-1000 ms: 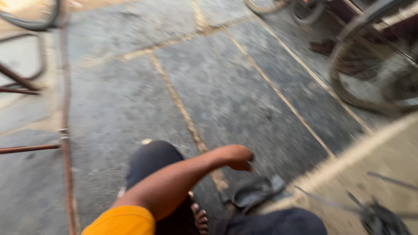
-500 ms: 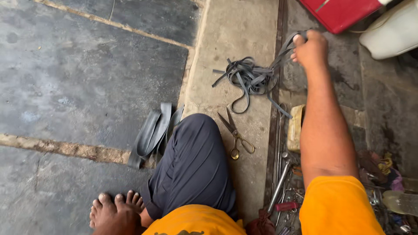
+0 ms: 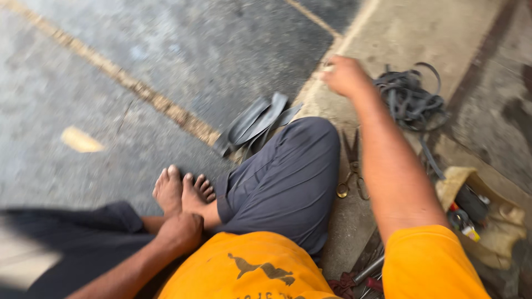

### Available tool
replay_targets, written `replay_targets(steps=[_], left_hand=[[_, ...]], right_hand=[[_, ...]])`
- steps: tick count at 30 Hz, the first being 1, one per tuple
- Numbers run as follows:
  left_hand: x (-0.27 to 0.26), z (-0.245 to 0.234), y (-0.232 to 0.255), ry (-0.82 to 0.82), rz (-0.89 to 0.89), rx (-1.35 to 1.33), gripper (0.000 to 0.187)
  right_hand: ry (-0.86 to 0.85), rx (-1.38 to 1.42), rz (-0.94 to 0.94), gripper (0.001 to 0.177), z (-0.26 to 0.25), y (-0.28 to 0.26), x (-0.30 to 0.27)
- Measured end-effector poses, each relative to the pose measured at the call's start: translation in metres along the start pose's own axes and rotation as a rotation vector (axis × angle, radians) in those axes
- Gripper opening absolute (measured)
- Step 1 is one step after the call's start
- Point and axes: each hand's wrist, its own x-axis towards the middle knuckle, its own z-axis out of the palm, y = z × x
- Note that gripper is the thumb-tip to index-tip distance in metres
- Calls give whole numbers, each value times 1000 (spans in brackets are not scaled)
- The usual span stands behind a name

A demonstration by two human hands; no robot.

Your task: The person sits on a tiled floor and uses scissors to cut a piece of black rubber into thin strips. The person repeatedly cuts the rubber, gathers the strips, and continues cutting until the piece is fully processed.

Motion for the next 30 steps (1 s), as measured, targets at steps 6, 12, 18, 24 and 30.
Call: replay_targets(steps=[6, 12, 18, 24, 30], left_hand=[[-11, 18, 10, -3, 130, 149, 19], [-28, 10, 22, 159, -23, -54, 13], [-21, -8, 36, 69, -58, 4, 15], [-24, -27, 34, 60, 129, 153, 24], [-13, -90, 21, 593, 13, -132, 43]], right_hand=[[-457, -348, -479, 43, 108, -177, -19], [-621, -711, -508, 44, 209, -213, -46], [-717, -854, -422, 58, 249, -184, -22], [-553, -699, -535, 31, 280, -171, -14], [-386, 34, -673, 27, 164, -203, -4]])
